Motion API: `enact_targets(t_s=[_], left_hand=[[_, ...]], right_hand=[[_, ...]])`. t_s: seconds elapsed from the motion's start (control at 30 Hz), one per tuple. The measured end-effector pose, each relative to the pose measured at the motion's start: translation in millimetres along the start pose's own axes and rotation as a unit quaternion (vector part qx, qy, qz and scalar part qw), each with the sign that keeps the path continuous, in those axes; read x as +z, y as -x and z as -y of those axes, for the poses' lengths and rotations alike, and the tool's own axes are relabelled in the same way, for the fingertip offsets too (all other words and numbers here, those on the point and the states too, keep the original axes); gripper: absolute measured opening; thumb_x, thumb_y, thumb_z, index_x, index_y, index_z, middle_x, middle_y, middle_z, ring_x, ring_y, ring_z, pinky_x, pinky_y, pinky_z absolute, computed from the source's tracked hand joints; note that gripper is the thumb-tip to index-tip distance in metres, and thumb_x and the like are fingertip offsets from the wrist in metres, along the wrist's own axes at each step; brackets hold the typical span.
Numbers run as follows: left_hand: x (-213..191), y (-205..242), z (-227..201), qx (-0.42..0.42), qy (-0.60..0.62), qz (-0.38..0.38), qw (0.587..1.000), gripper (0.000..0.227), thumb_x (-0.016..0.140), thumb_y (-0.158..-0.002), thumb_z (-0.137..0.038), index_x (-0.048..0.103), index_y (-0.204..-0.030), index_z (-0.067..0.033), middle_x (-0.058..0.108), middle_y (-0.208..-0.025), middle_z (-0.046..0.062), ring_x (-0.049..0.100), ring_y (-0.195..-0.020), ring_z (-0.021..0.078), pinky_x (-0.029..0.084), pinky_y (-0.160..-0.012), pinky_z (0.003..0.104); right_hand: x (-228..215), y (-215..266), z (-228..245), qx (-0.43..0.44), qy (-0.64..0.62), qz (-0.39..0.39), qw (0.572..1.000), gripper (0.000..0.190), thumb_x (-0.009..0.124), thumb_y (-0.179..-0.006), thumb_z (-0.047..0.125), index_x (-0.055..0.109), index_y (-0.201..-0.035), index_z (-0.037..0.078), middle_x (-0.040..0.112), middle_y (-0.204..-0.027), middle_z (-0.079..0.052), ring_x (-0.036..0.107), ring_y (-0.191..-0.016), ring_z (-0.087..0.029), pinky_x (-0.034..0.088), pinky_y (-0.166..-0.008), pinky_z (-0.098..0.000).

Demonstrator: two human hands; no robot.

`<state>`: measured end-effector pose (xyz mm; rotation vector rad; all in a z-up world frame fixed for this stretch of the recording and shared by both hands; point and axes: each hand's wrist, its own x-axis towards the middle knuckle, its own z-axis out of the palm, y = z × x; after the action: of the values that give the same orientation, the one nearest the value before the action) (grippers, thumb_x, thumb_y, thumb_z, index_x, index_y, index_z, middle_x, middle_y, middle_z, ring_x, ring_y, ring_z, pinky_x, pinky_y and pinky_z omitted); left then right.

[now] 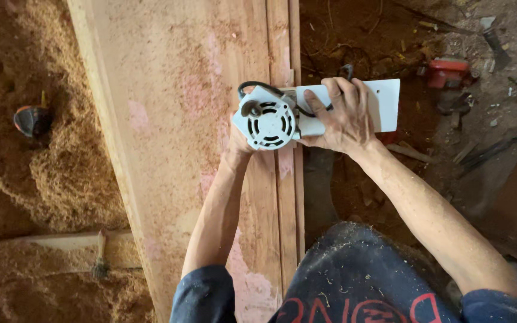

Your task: The person uses a handheld router with a guide plate to cut a groove along the edge of a long wooden plank. They move the router steadily along the plank's length, then reposition and repeat the pass to deepen or refine the groove.

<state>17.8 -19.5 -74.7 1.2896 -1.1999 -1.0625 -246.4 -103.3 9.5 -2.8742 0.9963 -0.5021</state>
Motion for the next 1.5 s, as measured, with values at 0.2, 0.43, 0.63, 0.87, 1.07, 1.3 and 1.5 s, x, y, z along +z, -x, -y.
enact_targets(t_s=[0.2, 0.43, 0.63, 0.87, 1.07, 1.3, 1.5], left_hand=[[4, -19, -14, -0.054, 0.091, -0.003, 0.994, 0.045, 0.084, -0.079, -0.011, 0.067, -0.120, -0.0036, 0.073, -0.110, 0.004, 0.070, -0.097, 0.0133, 0.060, -0.089, 0.031], [1, -63, -61, 0.062, 0.022, 0.002, 0.998, 0.067, 0.092, -0.067, -0.029, 0.061, -0.121, -0.0041, 0.072, -0.110, 0.006, 0.070, -0.098, 0.0176, 0.059, -0.089, 0.034], [-2, -76, -114, 0.216, -0.211, -0.038, 0.953, 0.074, 0.090, -0.059, -0.035, 0.061, -0.121, -0.0079, 0.071, -0.109, 0.010, 0.068, -0.103, 0.0264, 0.055, -0.095, 0.041], [8, -69, -119, 0.110, -0.203, 0.018, 0.973, 0.056, 0.089, -0.071, -0.027, 0.071, -0.121, -0.0093, 0.078, -0.110, 0.005, 0.075, -0.101, 0.0199, 0.061, -0.088, 0.033], [2, -87, -89, 0.092, -0.020, 0.014, 0.995, 0.052, 0.084, -0.069, -0.027, 0.069, -0.116, -0.0086, 0.077, -0.109, 0.006, 0.076, -0.101, 0.0207, 0.062, -0.089, 0.033], [-15, -130, -63, 0.172, -0.134, 0.006, 0.976, 0.066, 0.080, -0.065, -0.032, 0.066, -0.125, -0.0079, 0.075, -0.114, 0.010, 0.075, -0.105, 0.0248, 0.060, -0.095, 0.037], [-15, -189, -56, 0.151, -0.191, -0.034, 0.969, 0.059, 0.080, -0.067, -0.028, 0.067, -0.122, -0.0099, 0.076, -0.109, 0.008, 0.076, -0.099, 0.0262, 0.061, -0.086, 0.037]], right_hand=[[0, -16, -6, 0.009, -0.009, -0.008, 1.000, 0.092, 0.078, -0.074, 0.078, 0.069, -0.133, 0.008, 0.046, -0.136, -0.024, 0.043, -0.129, -0.041, 0.036, -0.106, -0.0646], [-1, -45, -27, -0.018, 0.015, -0.011, 1.000, 0.098, 0.075, -0.076, 0.081, 0.061, -0.140, 0.008, 0.044, -0.131, -0.023, 0.044, -0.124, -0.041, 0.038, -0.099, -0.0636], [-5, -55, -28, -0.029, 0.001, -0.024, 0.999, 0.098, 0.071, -0.074, 0.083, 0.058, -0.142, 0.013, 0.045, -0.127, -0.023, 0.045, -0.118, -0.041, 0.039, -0.097, -0.0629], [-6, -57, -25, -0.012, -0.003, -0.012, 1.000, 0.096, 0.073, -0.071, 0.080, 0.059, -0.139, 0.014, 0.047, -0.130, -0.024, 0.045, -0.120, -0.042, 0.039, -0.100, -0.0641], [-4, -69, -26, 0.026, 0.035, -0.034, 0.998, 0.093, 0.074, -0.065, 0.080, 0.065, -0.133, 0.018, 0.047, -0.135, -0.020, 0.045, -0.127, -0.039, 0.033, -0.103, -0.0721], [13, -97, -58, 0.019, 0.019, -0.012, 1.000, 0.094, 0.074, -0.066, 0.081, 0.062, -0.137, 0.020, 0.045, -0.133, -0.019, 0.041, -0.128, -0.038, 0.035, -0.105, -0.0692], [30, -143, -98, 0.006, 0.042, -0.015, 0.999, 0.094, 0.073, -0.068, 0.085, 0.068, -0.131, 0.016, 0.045, -0.129, -0.019, 0.041, -0.125, -0.036, 0.038, -0.101, -0.0630]])
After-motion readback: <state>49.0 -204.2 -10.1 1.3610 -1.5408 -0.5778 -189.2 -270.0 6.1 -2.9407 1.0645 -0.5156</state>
